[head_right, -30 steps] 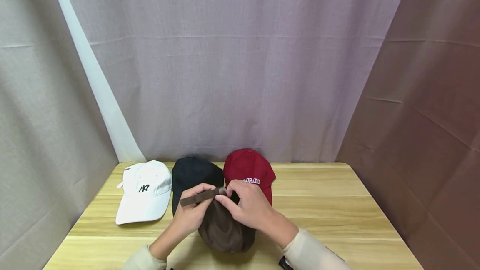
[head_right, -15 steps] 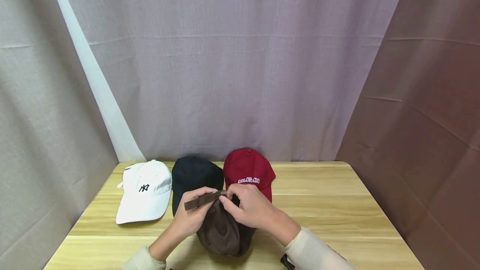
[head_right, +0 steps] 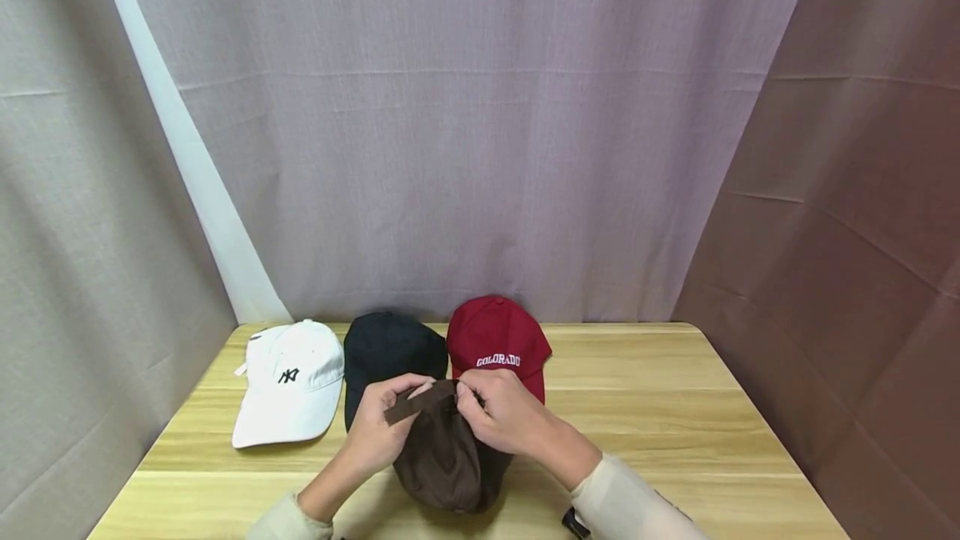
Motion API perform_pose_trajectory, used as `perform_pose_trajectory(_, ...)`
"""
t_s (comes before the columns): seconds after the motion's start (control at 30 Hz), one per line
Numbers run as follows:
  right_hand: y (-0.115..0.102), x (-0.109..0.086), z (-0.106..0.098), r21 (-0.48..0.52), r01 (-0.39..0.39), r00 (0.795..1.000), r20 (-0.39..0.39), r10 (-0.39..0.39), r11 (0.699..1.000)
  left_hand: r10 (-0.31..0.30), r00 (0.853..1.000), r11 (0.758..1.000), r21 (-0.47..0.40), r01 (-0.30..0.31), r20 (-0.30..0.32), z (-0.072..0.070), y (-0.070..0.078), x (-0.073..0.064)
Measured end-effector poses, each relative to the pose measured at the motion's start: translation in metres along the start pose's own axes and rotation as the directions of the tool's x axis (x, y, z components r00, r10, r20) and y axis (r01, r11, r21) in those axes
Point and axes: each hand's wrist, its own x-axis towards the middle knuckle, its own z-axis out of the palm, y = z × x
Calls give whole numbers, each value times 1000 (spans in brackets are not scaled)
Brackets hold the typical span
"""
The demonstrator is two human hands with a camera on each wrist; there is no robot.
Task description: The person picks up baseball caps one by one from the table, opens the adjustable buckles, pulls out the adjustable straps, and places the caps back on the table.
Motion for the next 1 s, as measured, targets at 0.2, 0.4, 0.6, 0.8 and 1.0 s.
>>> perform_pose_trajectory(0.2, 0, -2, 0, 123, -77, 997, -10, 79, 989, -32, 999, 999, 14, 32, 12, -4, 3, 4)
perform_pose_trajectory(0.4, -4, -4, -3, 302, -172, 985, 46, 166, 938, -47, 999, 996, 81, 47, 2, -6, 6, 5)
perform_pose_trajectory(0.6, -4, -8, -4, 409, -241, 970, 133, 204, 880, -140, 990, 987, 83, 137, 30, -8, 6, 5)
perform_pose_trajectory(0.8, -5, -5, -3, 416, -342, 939, 184, 290, 843, -133, 987, 989, 82, 126, 88, -10, 3, 6)
perform_pose_trajectory(1.0, -10, -2, -1, 381, -407, 912, 227, 342, 830, -97, 984, 994, 71, 87, 150, -11, 4, 5)
